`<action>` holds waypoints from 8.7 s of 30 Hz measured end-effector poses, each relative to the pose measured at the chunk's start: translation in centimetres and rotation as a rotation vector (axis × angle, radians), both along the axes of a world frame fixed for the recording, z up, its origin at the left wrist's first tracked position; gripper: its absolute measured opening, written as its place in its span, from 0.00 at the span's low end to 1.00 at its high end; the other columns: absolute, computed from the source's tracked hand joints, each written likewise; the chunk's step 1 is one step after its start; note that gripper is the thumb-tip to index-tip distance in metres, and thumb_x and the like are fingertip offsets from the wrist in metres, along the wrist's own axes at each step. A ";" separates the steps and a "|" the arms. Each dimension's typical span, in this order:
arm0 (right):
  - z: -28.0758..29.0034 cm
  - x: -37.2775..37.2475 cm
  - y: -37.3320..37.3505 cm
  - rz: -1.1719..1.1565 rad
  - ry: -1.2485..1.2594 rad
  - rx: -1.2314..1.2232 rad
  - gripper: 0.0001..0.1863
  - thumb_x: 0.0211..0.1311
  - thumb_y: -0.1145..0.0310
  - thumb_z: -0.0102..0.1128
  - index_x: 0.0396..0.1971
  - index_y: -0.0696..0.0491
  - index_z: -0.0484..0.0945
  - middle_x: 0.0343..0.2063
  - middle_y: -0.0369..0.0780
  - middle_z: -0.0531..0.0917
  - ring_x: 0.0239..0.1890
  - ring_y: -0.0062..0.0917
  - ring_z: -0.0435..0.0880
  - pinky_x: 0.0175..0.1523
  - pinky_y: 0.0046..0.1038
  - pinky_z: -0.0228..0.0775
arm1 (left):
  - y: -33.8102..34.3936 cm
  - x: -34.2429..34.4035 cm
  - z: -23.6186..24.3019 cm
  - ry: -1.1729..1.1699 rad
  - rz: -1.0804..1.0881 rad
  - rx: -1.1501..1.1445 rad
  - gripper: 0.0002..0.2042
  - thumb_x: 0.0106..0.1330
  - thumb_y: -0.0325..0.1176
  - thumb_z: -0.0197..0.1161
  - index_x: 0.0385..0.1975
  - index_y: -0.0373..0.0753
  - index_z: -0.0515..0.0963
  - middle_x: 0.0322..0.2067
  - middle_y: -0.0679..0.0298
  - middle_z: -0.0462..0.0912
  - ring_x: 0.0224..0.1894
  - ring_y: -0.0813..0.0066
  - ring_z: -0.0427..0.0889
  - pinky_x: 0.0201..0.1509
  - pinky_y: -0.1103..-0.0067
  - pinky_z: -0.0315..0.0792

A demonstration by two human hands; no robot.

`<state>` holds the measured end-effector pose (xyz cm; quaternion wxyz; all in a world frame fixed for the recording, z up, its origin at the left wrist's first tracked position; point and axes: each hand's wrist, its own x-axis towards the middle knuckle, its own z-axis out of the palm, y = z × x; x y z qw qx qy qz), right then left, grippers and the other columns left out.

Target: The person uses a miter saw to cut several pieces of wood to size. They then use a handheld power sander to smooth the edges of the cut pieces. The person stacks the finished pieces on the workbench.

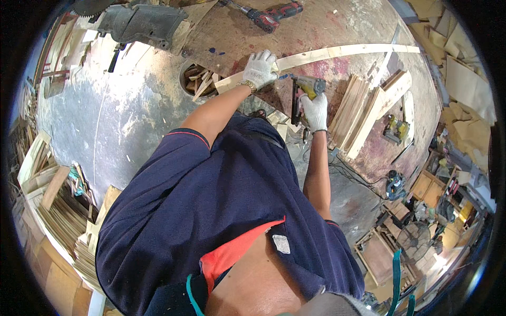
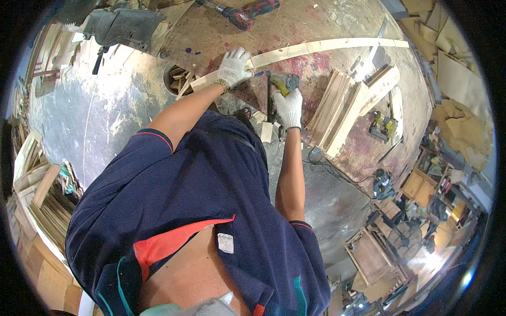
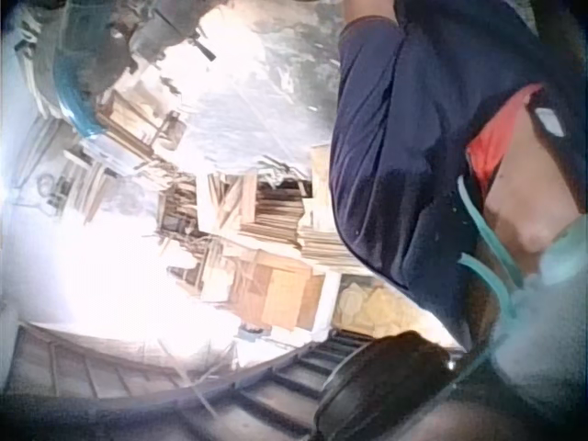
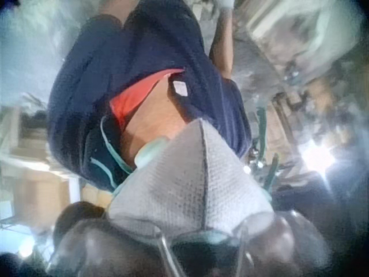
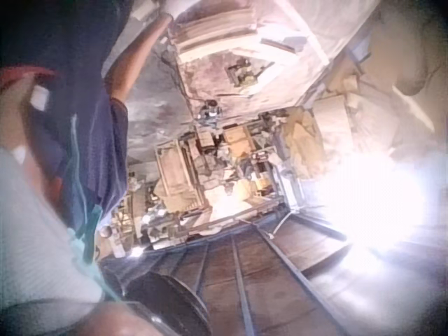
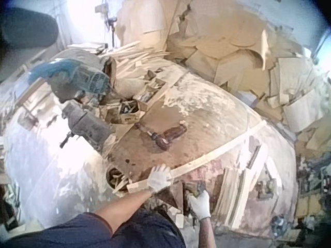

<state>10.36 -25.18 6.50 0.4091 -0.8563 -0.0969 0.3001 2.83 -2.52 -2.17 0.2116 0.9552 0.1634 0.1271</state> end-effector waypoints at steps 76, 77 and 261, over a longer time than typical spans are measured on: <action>2.5 2.0 6.2 -0.011 -0.164 -0.021 0.14 0.60 0.66 0.73 0.39 0.60 0.83 0.24 0.40 0.86 0.15 0.23 0.80 0.20 0.28 0.70 | 2.0 -1.0 1.5 0.186 0.094 0.006 0.24 0.57 0.42 0.73 0.52 0.45 0.75 0.50 0.53 0.81 0.58 0.56 0.80 0.58 0.60 0.75; 2.0 1.7 5.1 -0.037 -0.202 0.059 0.15 0.61 0.67 0.73 0.41 0.61 0.82 0.25 0.40 0.87 0.14 0.22 0.78 0.19 0.27 0.68 | 2.4 -0.4 1.5 0.192 0.113 0.025 0.22 0.57 0.42 0.72 0.51 0.46 0.76 0.47 0.53 0.83 0.55 0.57 0.82 0.55 0.60 0.76; 1.0 2.9 9.2 0.346 -0.231 -0.231 0.21 0.56 0.61 0.72 0.46 0.59 0.85 0.39 0.54 0.89 0.48 0.48 0.88 0.51 0.41 0.80 | 2.8 -4.3 -1.1 0.168 -0.088 0.197 0.40 0.64 0.50 0.64 0.73 0.34 0.61 0.78 0.51 0.56 0.80 0.53 0.53 0.81 0.56 0.49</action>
